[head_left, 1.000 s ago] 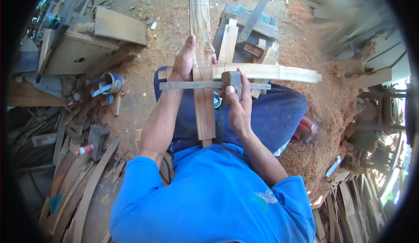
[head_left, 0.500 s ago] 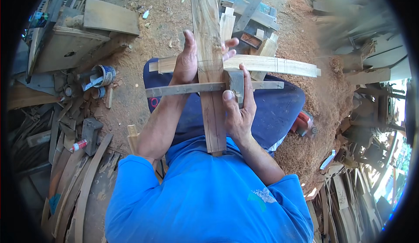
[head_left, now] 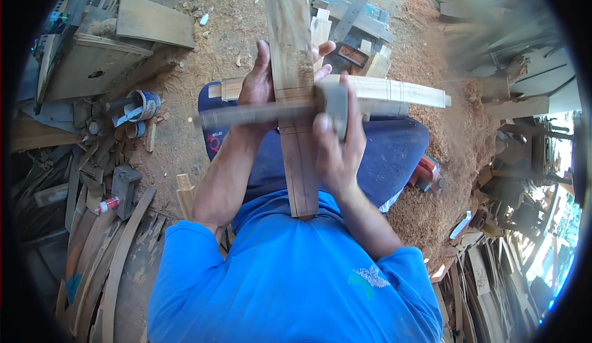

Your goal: The person marks a piece of wood using a square and a pencil, and measures the wood with a tape measure while holding a marking gauge.

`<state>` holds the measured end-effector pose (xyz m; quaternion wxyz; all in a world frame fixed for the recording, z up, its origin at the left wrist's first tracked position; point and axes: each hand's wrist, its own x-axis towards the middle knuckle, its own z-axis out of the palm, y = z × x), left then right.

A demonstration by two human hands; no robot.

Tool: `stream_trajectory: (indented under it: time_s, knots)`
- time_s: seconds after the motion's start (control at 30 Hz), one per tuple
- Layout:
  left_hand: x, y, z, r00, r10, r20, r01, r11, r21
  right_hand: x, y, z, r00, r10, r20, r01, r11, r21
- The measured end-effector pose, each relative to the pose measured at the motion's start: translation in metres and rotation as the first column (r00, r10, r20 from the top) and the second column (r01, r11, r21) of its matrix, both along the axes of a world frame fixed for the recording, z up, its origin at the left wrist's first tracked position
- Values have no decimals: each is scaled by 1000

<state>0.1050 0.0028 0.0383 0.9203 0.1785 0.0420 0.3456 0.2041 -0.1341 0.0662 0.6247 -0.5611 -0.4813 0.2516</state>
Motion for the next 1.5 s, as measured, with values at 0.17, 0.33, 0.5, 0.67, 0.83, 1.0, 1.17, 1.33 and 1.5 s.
stream_trajectory:
  time_s: [0.17, 0.33, 0.5, 0.67, 0.83, 1.0, 1.17, 1.33, 1.5]
  knots:
    - [2, -2, 4, 999, 32, -19, -29, 990, 140, -14, -18, -2, 978, 29, -206, -20, 999, 47]
    - [-6, -6, 3, 999, -46, 12, 46, 999, 28, 0, 8, 14, 997, 5, -80, -13, 995, -94]
    - [-9, -3, -15, 997, 59, -53, -54, 994, 92, -7, -12, -10, 996, 64, -57, -65, 998, -20]
    - [-3, -7, -21, 994, -88, -57, 93, 991, 93, 9, -5, -19, 965, -52, -257, 31, 996, -83]
    - [-7, -37, -49, 936, -17, -352, 56, 993, 102, 45, -64, -21, 786, -218, -579, 234, 971, -49]
    - [25, -14, -73, 938, -139, -317, 122, 990, -73, 46, -130, -26, 859, -296, -417, 120, 909, -398]
    - [46, -6, -104, 949, -202, -243, 188, 979, -79, 30, -131, 0, 877, -259, -404, 15, 856, -517]
    - [56, -13, -110, 966, -155, -208, 144, 987, -65, 26, -123, -8, 953, -138, -271, -15, 868, -496]
    - [54, -21, -106, 988, -111, -106, 96, 985, -145, 14, -121, -13, 941, -141, -307, -67, 813, -578]
